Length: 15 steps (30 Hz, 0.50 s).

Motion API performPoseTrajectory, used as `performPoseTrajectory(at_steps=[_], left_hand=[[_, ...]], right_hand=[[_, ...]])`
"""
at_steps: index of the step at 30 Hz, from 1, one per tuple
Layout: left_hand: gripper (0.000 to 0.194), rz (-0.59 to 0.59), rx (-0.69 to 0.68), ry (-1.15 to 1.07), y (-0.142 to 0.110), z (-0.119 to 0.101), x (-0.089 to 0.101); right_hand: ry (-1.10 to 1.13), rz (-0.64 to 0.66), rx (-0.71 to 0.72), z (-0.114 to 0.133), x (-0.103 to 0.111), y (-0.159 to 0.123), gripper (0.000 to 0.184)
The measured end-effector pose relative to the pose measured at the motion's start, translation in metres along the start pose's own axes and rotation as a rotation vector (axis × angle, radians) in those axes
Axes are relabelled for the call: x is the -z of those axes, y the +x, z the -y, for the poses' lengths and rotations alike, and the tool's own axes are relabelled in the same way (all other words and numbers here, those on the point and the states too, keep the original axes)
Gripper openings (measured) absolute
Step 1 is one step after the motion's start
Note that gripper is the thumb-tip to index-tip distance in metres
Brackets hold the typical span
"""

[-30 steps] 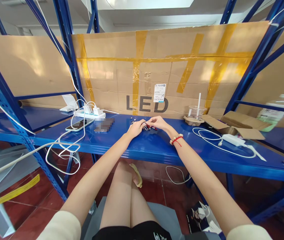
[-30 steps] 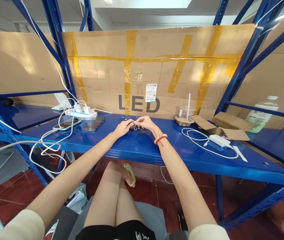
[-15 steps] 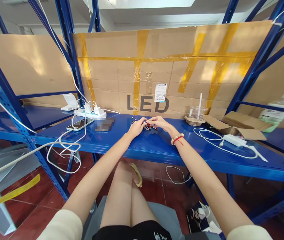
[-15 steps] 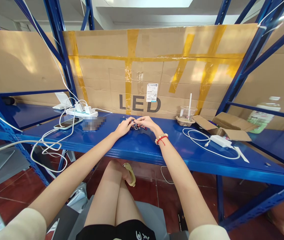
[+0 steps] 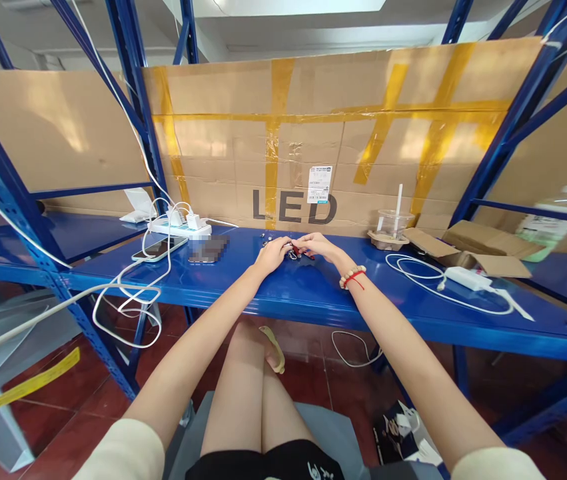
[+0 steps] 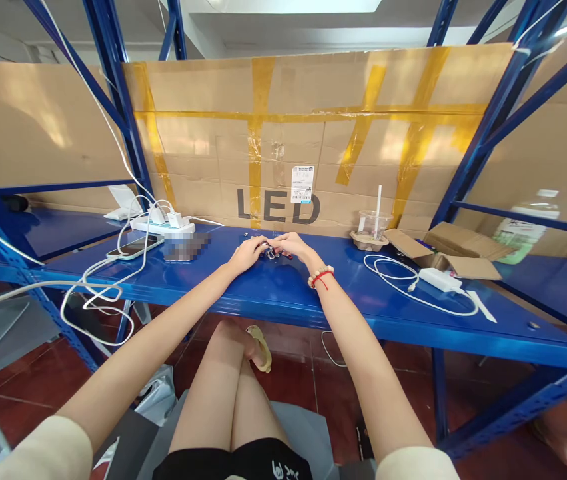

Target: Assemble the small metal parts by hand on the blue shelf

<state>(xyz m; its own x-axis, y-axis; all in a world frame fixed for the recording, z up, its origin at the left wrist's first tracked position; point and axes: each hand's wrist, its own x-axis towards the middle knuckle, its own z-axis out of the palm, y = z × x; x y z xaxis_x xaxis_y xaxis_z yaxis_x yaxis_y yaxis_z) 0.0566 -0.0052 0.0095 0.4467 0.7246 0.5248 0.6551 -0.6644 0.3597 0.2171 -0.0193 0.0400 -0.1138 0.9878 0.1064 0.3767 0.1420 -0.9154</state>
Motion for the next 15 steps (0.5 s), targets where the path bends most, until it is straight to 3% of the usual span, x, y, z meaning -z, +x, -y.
performPoseTrajectory(at_steps=[7, 15], left_hand=[[0.026, 0.0, -0.009, 0.066, 0.0001, 0.0004, -0.0013], [0.026, -0.024, 0.033, -0.009, -0.0011, -0.0027, 0.0008]], right_hand=[[-0.008, -0.026, -0.012, 0.0018, -0.0027, -0.0013, 0.036], [0.021, 0.062, 0.002, 0.0001, -0.0008, -0.0007, 0.041]])
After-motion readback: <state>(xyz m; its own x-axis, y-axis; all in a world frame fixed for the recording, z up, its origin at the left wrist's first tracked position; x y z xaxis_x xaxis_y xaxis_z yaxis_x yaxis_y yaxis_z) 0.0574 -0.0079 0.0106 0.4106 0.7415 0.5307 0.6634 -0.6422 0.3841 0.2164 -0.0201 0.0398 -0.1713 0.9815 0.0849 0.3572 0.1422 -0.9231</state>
